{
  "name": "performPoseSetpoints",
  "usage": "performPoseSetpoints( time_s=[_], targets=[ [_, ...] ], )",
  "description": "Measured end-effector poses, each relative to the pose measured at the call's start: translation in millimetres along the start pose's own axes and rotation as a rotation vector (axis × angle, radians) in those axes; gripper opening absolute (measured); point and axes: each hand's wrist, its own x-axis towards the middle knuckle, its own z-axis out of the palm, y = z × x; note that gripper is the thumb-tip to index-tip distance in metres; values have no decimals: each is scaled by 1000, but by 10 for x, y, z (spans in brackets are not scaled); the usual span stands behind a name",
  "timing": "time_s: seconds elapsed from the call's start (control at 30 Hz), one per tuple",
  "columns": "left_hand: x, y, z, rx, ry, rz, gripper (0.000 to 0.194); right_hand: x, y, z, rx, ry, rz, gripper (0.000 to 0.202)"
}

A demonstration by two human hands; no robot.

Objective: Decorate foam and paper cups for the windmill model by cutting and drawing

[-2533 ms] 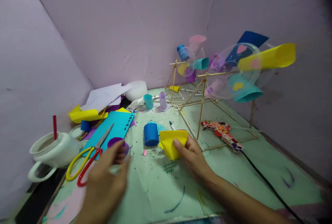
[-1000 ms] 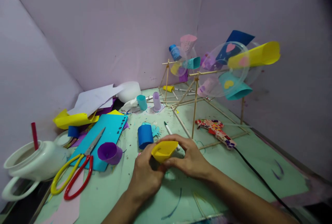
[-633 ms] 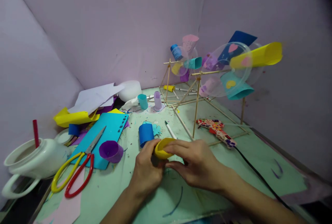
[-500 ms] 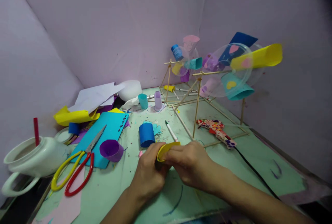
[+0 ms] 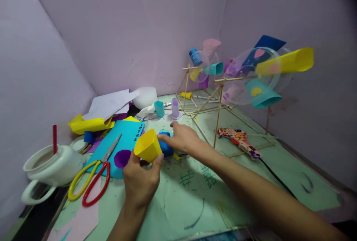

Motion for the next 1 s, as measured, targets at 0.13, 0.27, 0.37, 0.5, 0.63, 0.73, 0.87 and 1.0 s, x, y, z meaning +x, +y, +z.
performPoseSetpoints(
  time_s=[0.13, 0.27, 0.37, 0.5, 0.63, 0.73, 0.87, 1.0],
  targets=[
    [-46, -21, 7, 45, 56, 67, 44, 143, -202, 206, -58, -32, -50, 64],
    [-64, -36, -17, 0, 63, 67, 51, 94, -189, 127, -39, -31, -85, 64],
    [-99, -36, -50, -26, 24, 57, 50, -148, 13, -58, 7, 12, -84, 71],
    [-234, -66, -69, -39, -203, 71, 43, -710, 439, -118, 470, 48, -168, 81],
    [-401, -155, 4, -57, -512, 5, 44, -1123, 745, 126, 634, 25, -263, 73],
    [-468, -230, 75, -31, -544, -34, 47, -1190, 804, 290, 637, -18, -285, 64],
    [-476, -291, 116, -24, -543, 3, 45, -1151, 780, 330, 646, 17, -286, 64],
    [-472, -308, 139, -47, -476, -59, 52, -1128, 746, 326, 618, 69, -261, 58]
  ],
)
